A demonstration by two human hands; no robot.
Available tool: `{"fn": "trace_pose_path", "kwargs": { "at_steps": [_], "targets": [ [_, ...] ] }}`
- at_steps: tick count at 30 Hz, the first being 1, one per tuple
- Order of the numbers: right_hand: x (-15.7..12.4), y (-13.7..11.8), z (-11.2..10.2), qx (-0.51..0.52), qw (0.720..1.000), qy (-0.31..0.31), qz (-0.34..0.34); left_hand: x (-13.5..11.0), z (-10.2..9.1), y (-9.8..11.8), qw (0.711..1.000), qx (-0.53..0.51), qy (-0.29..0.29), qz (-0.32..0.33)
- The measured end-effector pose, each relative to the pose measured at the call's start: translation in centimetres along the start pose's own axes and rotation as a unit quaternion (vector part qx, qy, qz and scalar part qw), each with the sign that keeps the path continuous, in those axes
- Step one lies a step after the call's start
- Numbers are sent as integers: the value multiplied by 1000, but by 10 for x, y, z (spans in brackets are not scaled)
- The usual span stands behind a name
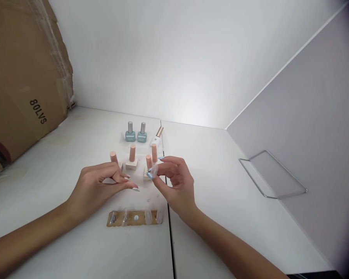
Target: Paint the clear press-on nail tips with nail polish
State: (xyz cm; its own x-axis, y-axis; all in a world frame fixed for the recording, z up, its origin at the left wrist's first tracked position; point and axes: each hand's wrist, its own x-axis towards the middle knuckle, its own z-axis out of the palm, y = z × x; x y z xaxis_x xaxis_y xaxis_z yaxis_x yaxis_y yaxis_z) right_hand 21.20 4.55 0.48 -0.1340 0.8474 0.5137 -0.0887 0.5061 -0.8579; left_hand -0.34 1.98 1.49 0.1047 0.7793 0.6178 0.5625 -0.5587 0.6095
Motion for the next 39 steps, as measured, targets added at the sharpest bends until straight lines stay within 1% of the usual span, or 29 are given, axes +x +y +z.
{"fn": "trace_pose_path", "kwargs": {
  "at_steps": [3, 9, 16, 20, 23, 26, 30, 33, 36, 39],
  "targets": [
    [-1, -1, 0, 0, 1000, -1, 5, 2, 0, 0, 1000, 0, 6, -2],
    [0, -1, 0, -4, 1000, 0, 16, 2, 3, -3, 1000, 14, -20, 9],
    [-2, -1, -3, 4, 1000, -5, 25, 0, 3, -2, 1000, 6, 0, -15],
    [-2, -1, -2, 7, 1000, -6, 28, 1, 4, -5, 1000, 2, -12, 5],
    [-1, -2, -1, 6, 1000, -5, 28, 0, 4, -5, 1000, 11, 2, 17],
    [-1, -4, 0, 4, 999, -5, 32, -2, 4, -4, 1000, 11, 17, 5],
    [-2, -5, -1, 4, 1000, -5, 23, -3, 5, -4, 999, 20, -22, -17],
    [-2, -4, -2, 6, 1000, -2, 26, -2, 8, -3, 999, -1, -29, -31],
    [-3, -5, -1, 18, 999, -2, 42, -3, 10, -2, 999, -20, -40, -15],
    [-3, -7, 1, 30, 997, -5, 73, -5, 11, -4, 999, -7, -49, 3]
  ]
}}
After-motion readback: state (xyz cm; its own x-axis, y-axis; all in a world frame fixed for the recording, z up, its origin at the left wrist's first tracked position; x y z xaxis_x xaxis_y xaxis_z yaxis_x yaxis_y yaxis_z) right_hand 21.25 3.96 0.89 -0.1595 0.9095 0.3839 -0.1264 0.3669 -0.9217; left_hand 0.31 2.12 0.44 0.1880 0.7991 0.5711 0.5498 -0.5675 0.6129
